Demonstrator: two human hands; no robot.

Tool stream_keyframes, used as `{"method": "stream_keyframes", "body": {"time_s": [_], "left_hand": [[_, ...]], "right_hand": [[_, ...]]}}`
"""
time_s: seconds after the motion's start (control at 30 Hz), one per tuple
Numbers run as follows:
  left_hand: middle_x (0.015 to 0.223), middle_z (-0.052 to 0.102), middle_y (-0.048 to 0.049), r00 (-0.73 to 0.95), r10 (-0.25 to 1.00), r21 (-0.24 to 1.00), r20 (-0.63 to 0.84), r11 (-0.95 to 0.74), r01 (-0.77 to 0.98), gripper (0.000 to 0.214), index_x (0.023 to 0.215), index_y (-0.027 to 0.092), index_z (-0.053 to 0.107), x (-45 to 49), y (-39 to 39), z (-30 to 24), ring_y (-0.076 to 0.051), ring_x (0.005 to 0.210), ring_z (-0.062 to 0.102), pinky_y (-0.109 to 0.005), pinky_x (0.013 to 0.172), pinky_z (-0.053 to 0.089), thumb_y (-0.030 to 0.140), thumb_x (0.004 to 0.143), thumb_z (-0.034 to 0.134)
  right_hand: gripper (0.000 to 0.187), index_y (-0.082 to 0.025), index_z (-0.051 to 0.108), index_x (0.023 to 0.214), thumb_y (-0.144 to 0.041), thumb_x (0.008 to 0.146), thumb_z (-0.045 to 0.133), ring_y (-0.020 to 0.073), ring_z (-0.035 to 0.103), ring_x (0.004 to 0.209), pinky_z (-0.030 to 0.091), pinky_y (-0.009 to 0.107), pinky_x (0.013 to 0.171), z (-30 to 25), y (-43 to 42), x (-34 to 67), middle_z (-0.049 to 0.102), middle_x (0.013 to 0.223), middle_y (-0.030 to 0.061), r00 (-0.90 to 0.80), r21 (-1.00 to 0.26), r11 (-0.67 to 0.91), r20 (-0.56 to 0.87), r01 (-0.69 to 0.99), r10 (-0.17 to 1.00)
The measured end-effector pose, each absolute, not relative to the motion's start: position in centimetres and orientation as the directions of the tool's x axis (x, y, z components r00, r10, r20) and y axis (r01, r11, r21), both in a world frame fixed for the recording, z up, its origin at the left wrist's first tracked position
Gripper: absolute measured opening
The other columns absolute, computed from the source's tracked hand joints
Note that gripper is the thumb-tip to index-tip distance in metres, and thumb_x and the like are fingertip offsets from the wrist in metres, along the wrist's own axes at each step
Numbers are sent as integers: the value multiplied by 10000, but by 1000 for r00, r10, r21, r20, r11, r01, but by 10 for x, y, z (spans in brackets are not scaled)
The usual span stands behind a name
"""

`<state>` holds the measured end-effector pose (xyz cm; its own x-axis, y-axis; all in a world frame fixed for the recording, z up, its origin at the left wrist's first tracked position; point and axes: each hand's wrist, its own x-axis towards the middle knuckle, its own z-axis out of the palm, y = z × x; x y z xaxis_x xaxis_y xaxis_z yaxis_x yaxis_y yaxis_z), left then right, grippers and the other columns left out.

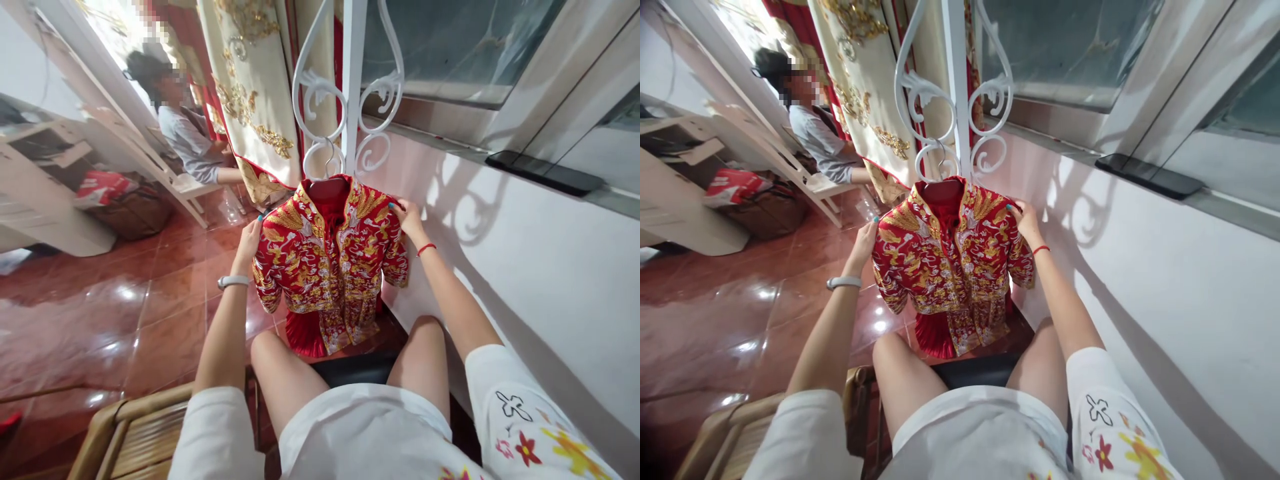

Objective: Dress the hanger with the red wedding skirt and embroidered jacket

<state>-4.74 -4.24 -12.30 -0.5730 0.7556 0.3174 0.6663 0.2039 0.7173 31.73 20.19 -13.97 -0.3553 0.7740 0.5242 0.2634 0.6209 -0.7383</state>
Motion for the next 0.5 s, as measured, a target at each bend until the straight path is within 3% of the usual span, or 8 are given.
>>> {"method": "stream_keyframes", "body": {"time_s": [0.17,0.3,0.43,0.5], "left_hand": [[1216,540,-133,-748,462,707,476,304,638,473,1137,72,566,-6,-40,-121,-288,1206,429,-553,1069,293,449,1036,298],[1299,477,-167,-796,253,741,551,290,605,507,1190,95,574,34,-37,-134,-324,1286,388,-556,1101,234,483,1014,299],[1510,325,-210,-751,282,710,597,250,658,480,1418,140,393,69,-45,-175,-308,1432,276,-554,1168,210,320,983,302],[1551,255,-226,-753,297,713,587,251,655,532,1465,151,294,85,-61,-209,-305,1483,196,-571,1189,175,317,962,334]], "right_hand": [[345,-203,738,1063,-396,955,473,236,680,973,514,400,936,-134,204,314,761,985,83,-211,-744,599,561,297,801],[425,-188,678,1193,-438,982,407,228,633,1132,469,419,1037,-139,196,310,706,1191,116,-219,-696,657,620,290,753],[559,-206,439,1447,-497,971,401,215,369,1433,311,443,1187,-170,175,309,438,1522,116,-271,-631,688,635,359,723],[647,-205,365,1481,-526,929,467,231,289,1473,272,462,1202,-203,157,314,360,1566,124,-177,-696,606,589,385,789]]}}
